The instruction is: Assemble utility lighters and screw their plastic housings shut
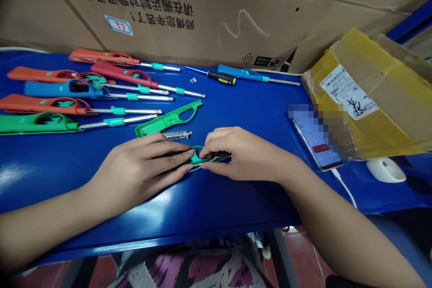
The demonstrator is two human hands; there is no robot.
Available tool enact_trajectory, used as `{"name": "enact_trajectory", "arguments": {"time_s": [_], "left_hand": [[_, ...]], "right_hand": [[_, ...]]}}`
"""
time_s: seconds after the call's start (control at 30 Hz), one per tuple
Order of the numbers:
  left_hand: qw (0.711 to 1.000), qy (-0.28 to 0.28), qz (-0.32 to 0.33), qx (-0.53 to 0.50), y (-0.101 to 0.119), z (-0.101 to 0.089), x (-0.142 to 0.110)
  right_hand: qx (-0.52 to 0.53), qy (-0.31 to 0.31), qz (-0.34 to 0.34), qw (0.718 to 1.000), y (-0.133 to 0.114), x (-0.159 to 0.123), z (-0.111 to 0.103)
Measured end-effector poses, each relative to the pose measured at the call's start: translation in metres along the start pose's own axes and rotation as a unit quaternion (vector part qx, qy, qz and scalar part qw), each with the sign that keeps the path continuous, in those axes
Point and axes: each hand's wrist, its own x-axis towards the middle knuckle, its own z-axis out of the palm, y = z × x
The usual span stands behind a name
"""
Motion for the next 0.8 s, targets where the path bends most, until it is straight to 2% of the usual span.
{"name": "enact_trajectory", "arguments": {"time_s": [0.17,0.53,0.67,0.8], "left_hand": [[1.000,0.001,0.017,0.024,0.0001,-0.0007,0.0013],[0.998,0.016,0.038,0.036,-0.0005,0.0013,0.0008],[1.000,0.006,-0.001,-0.006,0.0008,0.0014,0.0014],[0.995,0.008,-0.082,-0.059,0.0051,0.0021,0.0018]], "right_hand": [[-0.027,-0.001,-0.019,0.999,-0.0009,-0.0008,0.0000],[-0.049,-0.010,-0.016,0.999,-0.0020,-0.0029,-0.0022],[-0.046,-0.016,-0.007,0.999,-0.0029,-0.0013,-0.0014],[-0.039,-0.016,-0.010,0.999,-0.0033,0.0005,0.0005]]}}
